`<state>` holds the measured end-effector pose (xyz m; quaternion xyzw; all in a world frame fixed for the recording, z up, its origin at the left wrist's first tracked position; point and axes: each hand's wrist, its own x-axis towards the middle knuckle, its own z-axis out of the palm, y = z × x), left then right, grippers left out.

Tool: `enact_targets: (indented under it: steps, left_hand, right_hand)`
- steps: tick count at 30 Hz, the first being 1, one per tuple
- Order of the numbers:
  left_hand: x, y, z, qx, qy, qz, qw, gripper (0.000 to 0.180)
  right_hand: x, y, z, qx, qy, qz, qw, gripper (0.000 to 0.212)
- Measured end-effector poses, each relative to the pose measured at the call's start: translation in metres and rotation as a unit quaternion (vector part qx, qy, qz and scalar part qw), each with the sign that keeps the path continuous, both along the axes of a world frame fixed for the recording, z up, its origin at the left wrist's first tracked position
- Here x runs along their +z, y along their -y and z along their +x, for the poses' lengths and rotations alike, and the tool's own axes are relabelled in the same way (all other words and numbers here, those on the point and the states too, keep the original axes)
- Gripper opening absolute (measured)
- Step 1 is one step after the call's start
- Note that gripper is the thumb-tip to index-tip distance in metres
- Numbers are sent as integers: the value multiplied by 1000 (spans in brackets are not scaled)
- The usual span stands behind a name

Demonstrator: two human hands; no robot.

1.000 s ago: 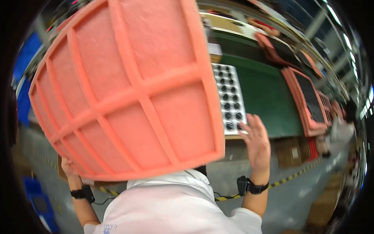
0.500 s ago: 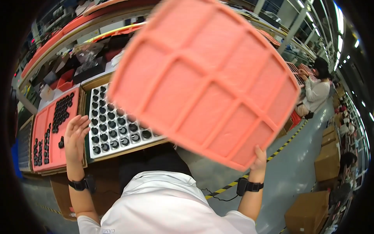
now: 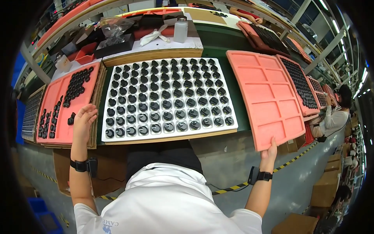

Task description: The person joins black components together by hand and places them into a tray before switching to a new tray of parts. They then move a pink foam tray aside and place a fresh tray of components onto the workspace to continue the assembly.

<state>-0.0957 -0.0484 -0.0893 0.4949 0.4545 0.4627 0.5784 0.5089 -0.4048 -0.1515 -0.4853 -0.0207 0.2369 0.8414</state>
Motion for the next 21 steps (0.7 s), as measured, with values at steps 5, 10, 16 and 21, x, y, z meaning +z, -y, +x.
enact_targets:
  steps: [5, 10, 16, 21]
  left_hand:
    - [-10, -8, 1, -10, -45, -39, 998, 42]
    - [-15, -23, 13, -30, -53, -78, 995, 50]
    - [-23, -36, 19, -6, -32, -141, 989, 53]
    - [-14, -41, 28, -6, -45, -160, 986, 55]
  right_hand:
    - [12, -19, -11, 13, -39, -9, 999, 44]
    - [11, 1, 4, -168, 182, -322, 914, 36]
    - [62, -89, -56, 38, 477, -320, 818, 37]
    - [74, -177, -80, 271, 442, -323, 792, 40]
